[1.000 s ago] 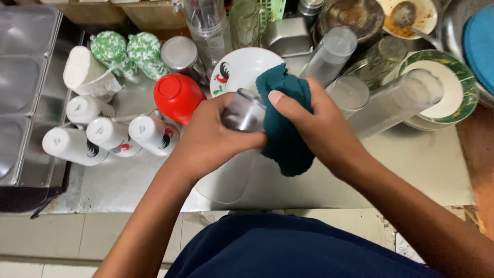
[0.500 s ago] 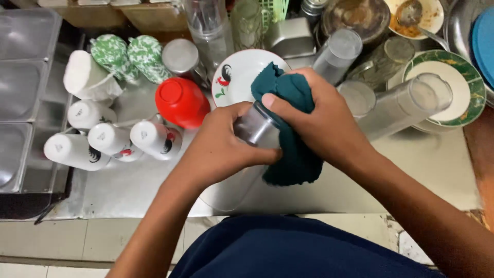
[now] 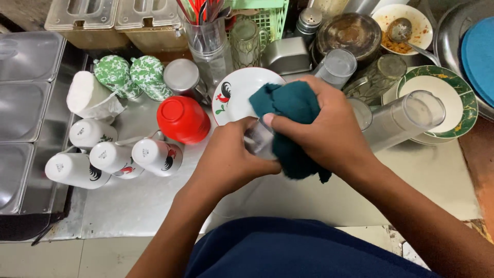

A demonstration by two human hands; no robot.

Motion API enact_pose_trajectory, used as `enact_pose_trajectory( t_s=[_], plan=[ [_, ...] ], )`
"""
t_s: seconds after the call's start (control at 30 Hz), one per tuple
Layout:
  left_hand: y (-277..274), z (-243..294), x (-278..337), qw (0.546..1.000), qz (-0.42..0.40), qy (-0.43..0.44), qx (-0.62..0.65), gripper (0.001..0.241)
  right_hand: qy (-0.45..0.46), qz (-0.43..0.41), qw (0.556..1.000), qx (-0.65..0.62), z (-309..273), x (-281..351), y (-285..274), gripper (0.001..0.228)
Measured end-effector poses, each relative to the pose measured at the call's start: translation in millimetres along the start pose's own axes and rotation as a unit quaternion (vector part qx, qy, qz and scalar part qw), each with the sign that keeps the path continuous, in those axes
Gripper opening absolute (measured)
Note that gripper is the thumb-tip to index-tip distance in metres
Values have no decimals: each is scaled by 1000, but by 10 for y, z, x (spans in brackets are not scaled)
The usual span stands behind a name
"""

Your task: The recorder is drying several plastic glasses using a cloth and organizing them on a counter.

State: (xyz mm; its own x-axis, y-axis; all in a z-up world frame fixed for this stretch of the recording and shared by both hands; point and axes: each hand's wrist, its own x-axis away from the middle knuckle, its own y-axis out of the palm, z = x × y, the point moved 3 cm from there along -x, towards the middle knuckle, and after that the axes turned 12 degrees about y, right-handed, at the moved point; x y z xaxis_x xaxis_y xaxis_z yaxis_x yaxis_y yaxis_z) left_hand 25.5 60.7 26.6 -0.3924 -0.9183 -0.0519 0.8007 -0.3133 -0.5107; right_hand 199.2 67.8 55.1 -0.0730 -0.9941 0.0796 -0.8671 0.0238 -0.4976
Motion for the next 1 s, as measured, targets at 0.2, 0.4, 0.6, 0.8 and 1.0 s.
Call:
enact_pose_trajectory(
  t_s=[0.2,0.4,0.6,0.8,1.0],
  plan=[
    [-4,89,43,1000,-16,6,-2,55,-13,-47,997,-62,60,-33,14,42],
    [-32,-37,48,999,21,-10,-25,57,86,-117,982,-123,-7,34,55,40],
    [-48,51,-45,998,13,52,-20,63,64,-97,986,-116,74,-125,71,40],
    [-121,49,-121,995,23,87,-35,61,31,-138,987,-71,-53,-147,62,40],
    [-103,-176,-198,997,33,14,65,46,-7,-79,992,-99,-47,-270,-22,37]
  ],
)
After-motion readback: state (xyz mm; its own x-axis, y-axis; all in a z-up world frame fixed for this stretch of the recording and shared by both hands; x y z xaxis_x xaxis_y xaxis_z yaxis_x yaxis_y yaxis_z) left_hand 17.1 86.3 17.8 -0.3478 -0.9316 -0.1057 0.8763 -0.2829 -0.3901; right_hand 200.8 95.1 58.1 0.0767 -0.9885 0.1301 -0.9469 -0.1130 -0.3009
